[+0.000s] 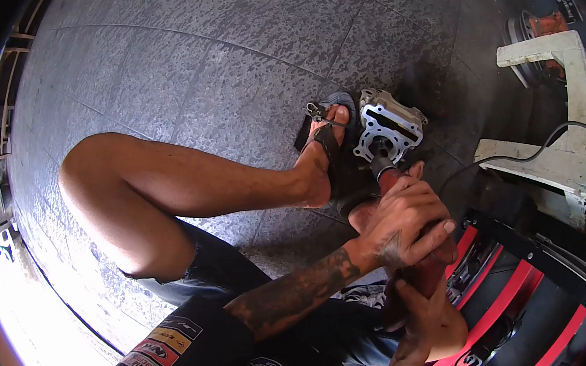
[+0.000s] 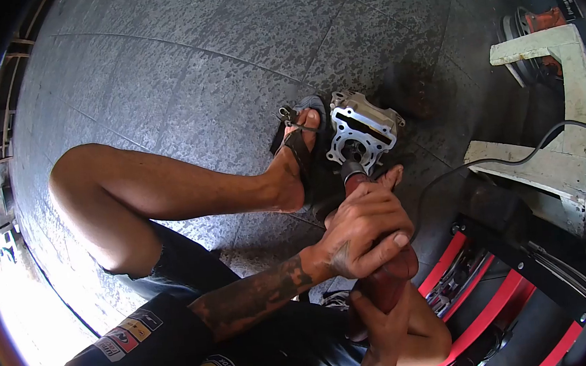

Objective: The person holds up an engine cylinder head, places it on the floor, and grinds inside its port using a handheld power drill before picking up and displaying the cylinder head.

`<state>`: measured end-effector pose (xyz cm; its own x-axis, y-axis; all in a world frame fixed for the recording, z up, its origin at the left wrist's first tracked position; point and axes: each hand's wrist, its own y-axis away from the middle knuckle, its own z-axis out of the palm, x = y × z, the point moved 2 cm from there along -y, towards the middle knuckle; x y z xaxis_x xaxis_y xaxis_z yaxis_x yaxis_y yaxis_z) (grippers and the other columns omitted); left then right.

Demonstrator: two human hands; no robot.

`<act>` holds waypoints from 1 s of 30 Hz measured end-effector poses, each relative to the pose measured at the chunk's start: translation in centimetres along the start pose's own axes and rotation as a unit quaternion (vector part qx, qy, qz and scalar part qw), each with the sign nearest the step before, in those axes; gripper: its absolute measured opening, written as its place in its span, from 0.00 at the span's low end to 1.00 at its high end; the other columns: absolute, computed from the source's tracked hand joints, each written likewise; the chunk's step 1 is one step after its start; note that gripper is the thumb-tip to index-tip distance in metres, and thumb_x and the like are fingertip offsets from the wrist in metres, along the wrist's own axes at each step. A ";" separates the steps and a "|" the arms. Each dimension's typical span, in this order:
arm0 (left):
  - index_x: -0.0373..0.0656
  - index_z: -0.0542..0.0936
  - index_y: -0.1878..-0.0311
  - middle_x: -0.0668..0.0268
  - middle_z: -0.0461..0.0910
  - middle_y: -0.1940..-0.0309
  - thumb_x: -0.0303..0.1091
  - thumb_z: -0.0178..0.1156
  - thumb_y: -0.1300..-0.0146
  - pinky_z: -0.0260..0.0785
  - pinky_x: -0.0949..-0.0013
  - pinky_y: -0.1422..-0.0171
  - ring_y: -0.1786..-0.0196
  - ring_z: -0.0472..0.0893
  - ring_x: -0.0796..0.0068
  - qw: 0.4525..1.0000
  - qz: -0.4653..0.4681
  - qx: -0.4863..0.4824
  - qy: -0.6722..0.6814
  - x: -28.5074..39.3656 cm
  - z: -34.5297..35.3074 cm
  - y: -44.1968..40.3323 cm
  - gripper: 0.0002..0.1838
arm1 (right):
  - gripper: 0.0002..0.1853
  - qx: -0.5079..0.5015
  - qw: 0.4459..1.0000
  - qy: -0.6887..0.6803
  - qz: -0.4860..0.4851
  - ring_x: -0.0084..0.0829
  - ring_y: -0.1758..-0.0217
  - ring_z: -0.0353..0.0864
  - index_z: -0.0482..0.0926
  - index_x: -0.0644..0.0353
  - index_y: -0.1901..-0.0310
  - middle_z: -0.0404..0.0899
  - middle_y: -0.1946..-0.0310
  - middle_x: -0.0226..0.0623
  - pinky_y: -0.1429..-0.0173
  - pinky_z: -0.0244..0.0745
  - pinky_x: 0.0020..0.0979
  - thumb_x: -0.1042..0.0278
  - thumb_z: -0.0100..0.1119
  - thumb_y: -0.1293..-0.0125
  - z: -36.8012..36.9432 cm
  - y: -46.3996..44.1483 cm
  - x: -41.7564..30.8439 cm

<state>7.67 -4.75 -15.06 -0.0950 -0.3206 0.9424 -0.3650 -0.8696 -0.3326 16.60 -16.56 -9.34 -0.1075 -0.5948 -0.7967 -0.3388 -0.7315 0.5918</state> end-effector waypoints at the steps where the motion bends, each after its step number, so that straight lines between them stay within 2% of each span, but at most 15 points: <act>1: 0.41 0.79 0.70 0.61 0.79 0.70 0.44 0.49 0.36 0.61 0.58 0.44 0.59 0.78 0.60 1.000 -0.002 -0.001 0.000 0.1 0.0 0.1 0.17 | 0.34 0.004 1.000 0.004 -0.014 0.24 0.64 0.76 0.63 0.67 0.40 0.74 0.61 0.37 0.60 0.73 0.25 0.76 0.65 0.51 -0.1 0.1 0.1; 2: 0.41 0.79 0.71 0.61 0.79 0.70 0.44 0.49 0.36 0.61 0.58 0.44 0.59 0.78 0.60 1.000 -0.001 0.001 -0.002 0.2 0.0 0.1 0.17 | 0.34 0.007 1.000 0.008 -0.027 0.23 0.65 0.75 0.63 0.67 0.40 0.73 0.62 0.36 0.62 0.73 0.24 0.76 0.65 0.50 -0.2 0.2 0.1; 8: 0.41 0.79 0.71 0.62 0.80 0.70 0.44 0.49 0.35 0.62 0.58 0.45 0.60 0.78 0.60 1.000 -0.006 0.009 -0.007 -1.2 -0.5 -0.7 0.18 | 0.35 -0.017 1.000 0.005 -0.009 0.24 0.61 0.75 0.63 0.67 0.39 0.74 0.58 0.38 0.58 0.73 0.26 0.74 0.66 0.50 1.5 -1.2 -1.8; 11: 0.41 0.79 0.71 0.62 0.80 0.70 0.44 0.49 0.35 0.62 0.59 0.45 0.60 0.78 0.60 1.000 -0.004 0.012 -0.006 -0.8 -0.4 -0.5 0.18 | 0.36 -0.024 0.999 -0.004 -0.037 0.25 0.63 0.75 0.62 0.66 0.38 0.74 0.58 0.38 0.59 0.73 0.25 0.74 0.66 0.50 1.1 -1.1 -1.5; 14: 0.41 0.79 0.71 0.62 0.80 0.70 0.44 0.48 0.35 0.62 0.59 0.45 0.60 0.78 0.60 1.000 -0.001 0.011 -0.008 0.1 0.0 0.1 0.18 | 0.38 -0.021 0.998 0.046 -0.030 0.25 0.61 0.75 0.60 0.66 0.37 0.73 0.56 0.39 0.59 0.72 0.24 0.75 0.66 0.50 0.1 -0.2 -1.0; 17: 0.41 0.79 0.71 0.62 0.79 0.70 0.43 0.48 0.36 0.62 0.59 0.45 0.60 0.78 0.60 1.000 0.001 0.013 -0.005 -0.1 -0.1 0.0 0.17 | 0.38 -0.012 1.000 -0.001 0.018 0.26 0.58 0.75 0.60 0.66 0.37 0.73 0.55 0.40 0.55 0.72 0.25 0.75 0.66 0.51 0.6 0.1 -1.3; 22: 0.41 0.79 0.71 0.62 0.79 0.71 0.43 0.49 0.36 0.61 0.59 0.45 0.60 0.78 0.59 1.000 -0.011 0.010 -0.002 -0.8 -0.5 -0.7 0.17 | 0.38 -0.011 0.999 -0.002 -0.039 0.25 0.56 0.73 0.61 0.68 0.37 0.72 0.54 0.39 0.53 0.71 0.27 0.76 0.65 0.51 1.4 -1.3 -1.5; 26: 0.40 0.79 0.71 0.61 0.79 0.71 0.43 0.49 0.36 0.62 0.59 0.45 0.60 0.78 0.59 1.000 0.009 0.011 0.002 0.3 0.0 0.3 0.17 | 0.38 -0.026 1.000 0.010 -0.015 0.26 0.57 0.74 0.60 0.68 0.36 0.72 0.54 0.39 0.53 0.72 0.27 0.76 0.66 0.51 0.0 0.4 -0.1; 27: 0.40 0.79 0.71 0.61 0.79 0.71 0.43 0.49 0.36 0.62 0.59 0.45 0.60 0.78 0.59 1.000 0.008 0.010 0.002 0.3 0.0 0.4 0.17 | 0.37 -0.002 0.999 0.003 -0.039 0.26 0.59 0.74 0.61 0.67 0.37 0.72 0.56 0.38 0.54 0.71 0.27 0.75 0.66 0.51 0.3 0.6 0.4; 29: 0.38 0.81 0.71 0.57 0.79 0.71 0.45 0.52 0.37 0.58 0.52 0.33 0.57 0.77 0.57 0.999 -0.026 -0.014 0.028 0.1 0.0 0.4 0.18 | 0.36 0.022 0.998 -0.006 -0.062 0.25 0.61 0.74 0.62 0.66 0.38 0.73 0.58 0.37 0.55 0.71 0.27 0.75 0.66 0.50 0.6 0.6 0.7; 30: 0.38 0.81 0.71 0.57 0.79 0.71 0.45 0.52 0.37 0.58 0.52 0.33 0.57 0.77 0.57 0.999 -0.025 -0.015 0.028 -0.1 -0.1 0.3 0.18 | 0.35 0.021 0.999 0.000 -0.037 0.25 0.61 0.74 0.62 0.66 0.39 0.73 0.59 0.37 0.55 0.71 0.27 0.74 0.67 0.50 0.6 0.3 0.6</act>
<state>7.44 -4.90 -15.27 -0.1276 -0.2547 0.9586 -0.3980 -0.8721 -0.2847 15.83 -16.97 -9.74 -0.0813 -0.5398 -0.8379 -0.3843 -0.7587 0.5261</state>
